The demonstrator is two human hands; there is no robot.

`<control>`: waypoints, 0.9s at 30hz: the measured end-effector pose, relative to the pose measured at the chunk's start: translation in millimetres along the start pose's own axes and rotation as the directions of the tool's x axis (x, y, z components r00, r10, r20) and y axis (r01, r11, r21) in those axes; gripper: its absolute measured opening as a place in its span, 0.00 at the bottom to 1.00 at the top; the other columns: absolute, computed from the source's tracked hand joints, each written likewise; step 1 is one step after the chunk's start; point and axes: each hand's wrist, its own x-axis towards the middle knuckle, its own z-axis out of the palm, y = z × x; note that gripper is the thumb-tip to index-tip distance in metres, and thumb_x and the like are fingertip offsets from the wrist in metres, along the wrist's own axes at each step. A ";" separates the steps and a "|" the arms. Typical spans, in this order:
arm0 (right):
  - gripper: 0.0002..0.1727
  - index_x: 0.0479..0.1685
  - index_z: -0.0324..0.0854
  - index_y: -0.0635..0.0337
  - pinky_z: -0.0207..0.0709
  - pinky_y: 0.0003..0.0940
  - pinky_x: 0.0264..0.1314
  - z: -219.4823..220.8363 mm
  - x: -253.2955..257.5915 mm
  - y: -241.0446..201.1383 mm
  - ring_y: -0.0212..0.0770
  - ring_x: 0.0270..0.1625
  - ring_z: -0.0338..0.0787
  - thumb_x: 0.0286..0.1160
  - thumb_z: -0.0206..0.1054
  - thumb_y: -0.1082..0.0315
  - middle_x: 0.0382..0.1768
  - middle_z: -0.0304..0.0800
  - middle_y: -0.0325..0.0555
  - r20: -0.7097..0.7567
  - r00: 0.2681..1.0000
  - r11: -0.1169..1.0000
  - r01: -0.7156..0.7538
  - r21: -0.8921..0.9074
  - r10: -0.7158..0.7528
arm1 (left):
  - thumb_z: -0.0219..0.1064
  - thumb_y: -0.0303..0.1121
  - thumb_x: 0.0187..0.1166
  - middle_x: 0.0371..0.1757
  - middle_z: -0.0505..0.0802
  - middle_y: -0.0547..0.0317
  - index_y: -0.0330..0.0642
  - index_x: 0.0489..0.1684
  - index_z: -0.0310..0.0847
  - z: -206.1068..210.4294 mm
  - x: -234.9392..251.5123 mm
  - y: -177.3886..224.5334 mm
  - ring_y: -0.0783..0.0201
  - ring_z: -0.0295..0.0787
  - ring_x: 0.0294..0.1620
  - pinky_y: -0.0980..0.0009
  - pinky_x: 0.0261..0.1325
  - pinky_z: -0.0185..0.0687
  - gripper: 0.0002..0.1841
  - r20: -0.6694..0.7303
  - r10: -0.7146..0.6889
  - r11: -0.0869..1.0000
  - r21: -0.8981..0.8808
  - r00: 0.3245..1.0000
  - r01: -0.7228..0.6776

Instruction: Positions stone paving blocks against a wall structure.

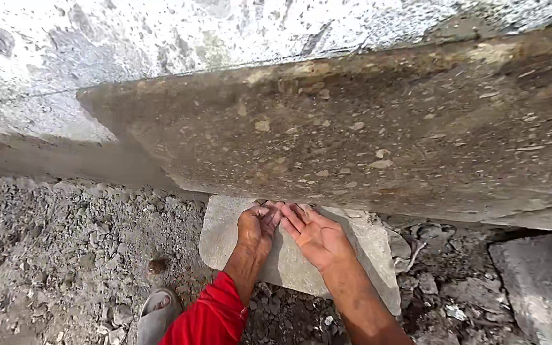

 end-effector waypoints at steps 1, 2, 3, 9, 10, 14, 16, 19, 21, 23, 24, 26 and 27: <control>0.20 0.73 0.70 0.63 0.87 0.47 0.66 -3.9 3.8 3.5 0.51 0.63 0.91 0.96 0.44 0.62 0.64 0.87 0.56 0.012 1.000 0.999 0.022 0.026 -0.022 | 0.53 0.23 0.78 0.49 0.90 0.49 0.37 0.58 0.77 -3.0 -5.3 -0.3 0.58 0.91 0.46 0.63 0.54 0.89 0.14 0.049 0.009 0.999 0.044 0.999 -0.011; 0.21 0.74 0.71 0.62 0.86 0.47 0.66 -8.7 5.7 7.4 0.51 0.64 0.91 0.96 0.42 0.61 0.66 0.86 0.55 0.045 0.998 0.999 0.034 0.029 -0.035 | 0.54 0.25 0.79 0.48 0.89 0.53 0.40 0.56 0.78 -6.3 -8.6 -1.1 0.61 0.90 0.44 0.65 0.52 0.89 0.12 0.086 0.020 0.997 0.074 0.996 -0.026; 0.22 0.76 0.70 0.59 0.86 0.47 0.67 -12.8 6.7 11.4 0.50 0.67 0.90 0.96 0.40 0.60 0.70 0.85 0.53 0.091 0.995 0.999 0.044 0.004 -0.044 | 0.55 0.27 0.79 0.46 0.89 0.56 0.42 0.54 0.78 -10.1 -9.9 -2.0 0.63 0.89 0.42 0.67 0.50 0.88 0.11 0.114 0.026 0.995 0.094 0.993 -0.037; 0.21 0.75 0.69 0.51 0.85 0.43 0.67 -21.0 11.2 15.9 0.42 0.69 0.88 0.97 0.36 0.62 0.73 0.84 0.41 0.175 0.982 0.984 0.097 -0.148 -0.070 | 0.56 0.26 0.79 0.40 0.87 0.58 0.42 0.51 0.76 -3.1 -8.7 5.1 0.68 0.86 0.34 0.73 0.39 0.85 0.08 0.025 -0.047 0.998 0.042 0.999 0.046; 0.21 0.73 0.69 0.51 0.85 0.43 0.68 -23.8 12.4 15.1 0.41 0.68 0.89 0.97 0.33 0.62 0.71 0.84 0.41 0.200 0.977 0.982 0.106 -0.156 -0.074 | 0.57 0.26 0.79 0.40 0.87 0.57 0.41 0.50 0.76 -2.5 -4.0 2.7 0.66 0.87 0.34 0.72 0.39 0.86 0.08 0.016 -0.054 0.999 0.009 0.998 0.053; 0.23 0.64 0.74 0.51 0.86 0.40 0.66 -34.2 19.6 13.8 0.39 0.60 0.91 0.92 0.32 0.66 0.66 0.87 0.40 0.279 0.957 0.984 0.123 -0.131 -0.083 | 0.56 0.24 0.80 0.37 0.87 0.59 0.42 0.47 0.76 -0.5 -0.8 2.8 0.69 0.84 0.30 0.76 0.33 0.82 0.06 0.016 -0.068 0.998 0.018 0.998 0.068; 0.22 0.61 0.75 0.51 0.85 0.38 0.65 -37.7 23.9 12.2 0.38 0.59 0.90 0.89 0.33 0.70 0.67 0.87 0.41 0.312 0.947 0.978 0.136 -0.157 -0.081 | 0.57 0.21 0.80 0.41 0.89 0.53 0.36 0.54 0.78 -1.0 3.3 5.2 0.67 0.84 0.31 0.74 0.34 0.82 0.10 0.007 -0.072 0.996 0.061 0.997 0.072; 0.23 0.57 0.78 0.54 0.84 0.39 0.70 -39.4 24.7 7.8 0.39 0.67 0.89 0.88 0.33 0.73 0.69 0.88 0.44 0.323 0.944 0.982 0.117 -0.151 -0.062 | 0.51 0.20 0.85 0.50 0.92 0.45 0.33 0.71 0.76 -29.1 -18.8 48.9 0.63 0.90 0.38 0.69 0.44 0.87 0.19 0.160 -0.148 0.965 0.242 0.976 0.106; 0.24 0.58 0.79 0.57 0.83 0.38 0.73 -35.8 20.4 4.2 0.40 0.70 0.89 0.88 0.32 0.73 0.69 0.89 0.47 0.322 0.946 0.987 0.079 -0.141 -0.030 | 0.46 0.21 0.85 0.53 0.93 0.44 0.31 0.72 0.75 -85.9 -31.1 104.9 0.60 0.94 0.45 0.66 0.53 0.90 0.21 0.375 -0.147 0.928 0.372 0.916 -0.003; 0.23 0.59 0.79 0.59 0.83 0.36 0.72 -32.0 19.3 3.3 0.40 0.65 0.91 0.88 0.35 0.74 0.66 0.90 0.48 0.319 0.947 0.987 0.063 -0.145 -0.013 | 0.46 0.23 0.82 0.52 0.96 0.45 0.31 0.69 0.77 -173.3 -27.0 167.3 0.58 0.96 0.48 0.64 0.57 0.91 0.21 0.345 0.003 0.915 0.378 0.939 -0.141; 0.23 0.60 0.79 0.59 0.83 0.35 0.72 -31.9 18.8 3.6 0.39 0.65 0.91 0.88 0.35 0.74 0.67 0.90 0.47 0.326 0.945 0.983 0.074 -0.167 -0.015 | 0.48 0.25 0.84 0.50 0.96 0.45 0.31 0.67 0.79 -219.8 -21.2 193.8 0.57 0.96 0.47 0.63 0.56 0.92 0.19 0.159 0.144 0.919 0.343 0.977 -0.192; 0.23 0.60 0.78 0.61 0.82 0.35 0.73 -32.1 15.8 3.8 0.39 0.65 0.91 0.87 0.35 0.76 0.68 0.89 0.48 0.328 0.944 0.978 0.103 -0.182 -0.039 | 0.55 0.27 0.86 0.47 0.94 0.47 0.34 0.64 0.80 -300.8 0.9 228.5 0.58 0.94 0.41 0.62 0.48 0.91 0.14 -0.406 0.405 0.886 0.394 0.819 -0.242; 0.23 0.59 0.78 0.63 0.81 0.35 0.73 -31.3 15.8 4.5 0.40 0.65 0.91 0.85 0.35 0.78 0.69 0.89 0.50 0.329 0.943 0.979 0.116 -0.170 -0.055 | 0.59 0.27 0.85 0.49 0.93 0.47 0.34 0.63 0.82 -335.3 13.3 240.4 0.58 0.91 0.42 0.60 0.48 0.88 0.14 -0.573 0.494 0.827 0.543 0.654 -0.149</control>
